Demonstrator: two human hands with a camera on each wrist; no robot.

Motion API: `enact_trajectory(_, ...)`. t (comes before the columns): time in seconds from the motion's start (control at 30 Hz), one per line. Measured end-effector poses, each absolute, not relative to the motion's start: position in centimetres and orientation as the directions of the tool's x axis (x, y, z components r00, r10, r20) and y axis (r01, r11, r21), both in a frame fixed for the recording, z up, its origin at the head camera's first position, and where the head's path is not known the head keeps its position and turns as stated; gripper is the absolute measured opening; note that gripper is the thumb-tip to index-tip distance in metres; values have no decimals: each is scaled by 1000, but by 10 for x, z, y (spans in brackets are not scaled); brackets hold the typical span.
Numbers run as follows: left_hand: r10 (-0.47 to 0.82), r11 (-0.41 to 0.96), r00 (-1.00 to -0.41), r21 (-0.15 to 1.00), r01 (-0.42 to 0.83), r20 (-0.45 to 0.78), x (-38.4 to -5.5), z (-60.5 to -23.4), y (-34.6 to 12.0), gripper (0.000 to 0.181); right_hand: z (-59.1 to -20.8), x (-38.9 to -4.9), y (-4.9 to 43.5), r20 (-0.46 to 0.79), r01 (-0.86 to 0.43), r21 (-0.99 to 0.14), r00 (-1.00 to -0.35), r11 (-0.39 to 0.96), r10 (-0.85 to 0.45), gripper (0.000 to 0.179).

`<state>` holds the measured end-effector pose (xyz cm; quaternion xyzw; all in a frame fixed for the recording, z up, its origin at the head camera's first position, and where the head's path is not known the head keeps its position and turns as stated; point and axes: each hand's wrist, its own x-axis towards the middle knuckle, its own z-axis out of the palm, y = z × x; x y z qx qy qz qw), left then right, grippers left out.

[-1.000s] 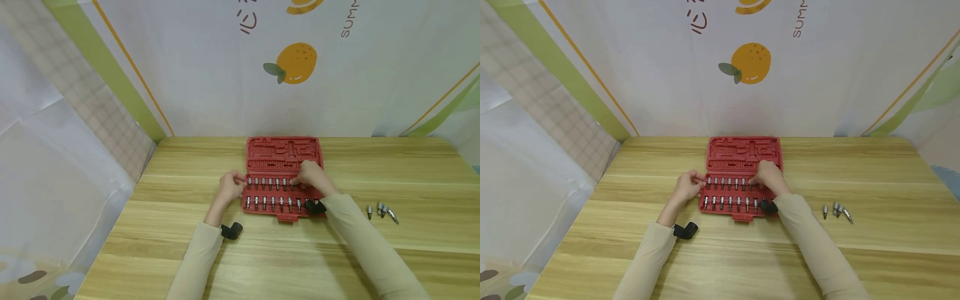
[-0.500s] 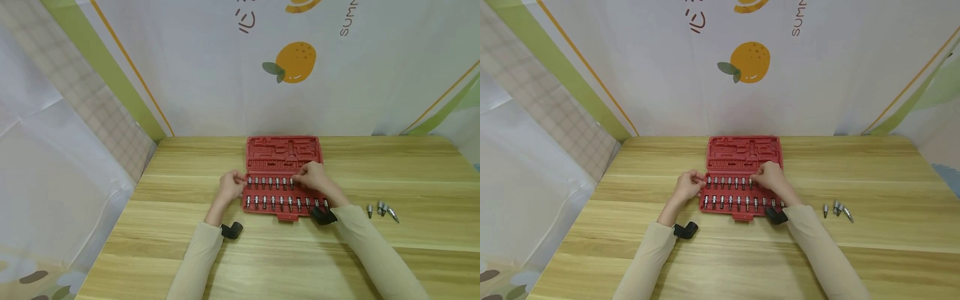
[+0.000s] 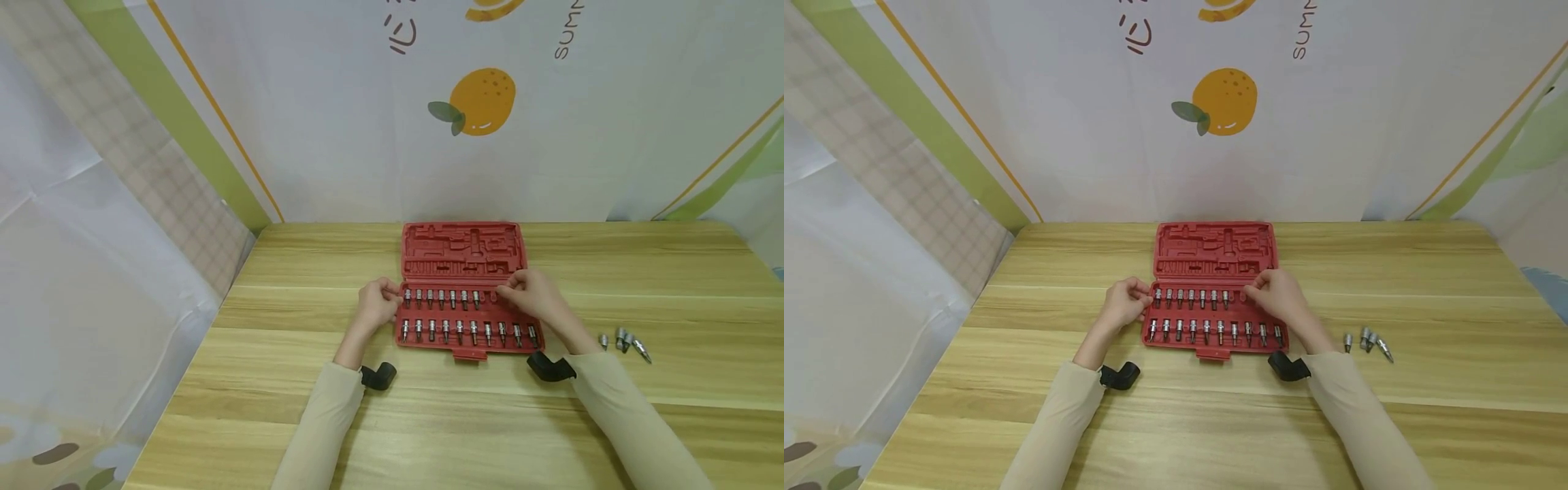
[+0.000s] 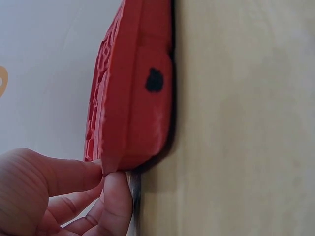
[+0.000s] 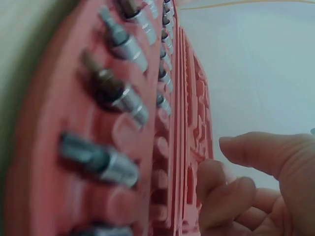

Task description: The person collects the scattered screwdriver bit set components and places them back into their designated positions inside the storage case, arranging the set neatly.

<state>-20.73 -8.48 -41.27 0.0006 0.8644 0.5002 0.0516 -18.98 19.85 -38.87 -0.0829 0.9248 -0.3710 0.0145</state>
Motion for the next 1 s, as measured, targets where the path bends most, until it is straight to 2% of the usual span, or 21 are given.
enact_trajectory(0.33,59,503,-997,864,-16,-53,-209,-415,-85,7,-392,-172,222,68,-129,-677,-991,725,-113,19)
enact_trajectory(0.63,55,492,-996,870,-37,-74,-208,-414,-84,8,-391,-160,245,100,-127,-675,-992,726,-80,19)
enact_trajectory(1.0,58,489,-995,871,-45,-84,-209,-415,-85,9,-391,-147,269,69,-58,-663,-997,747,-16,26)
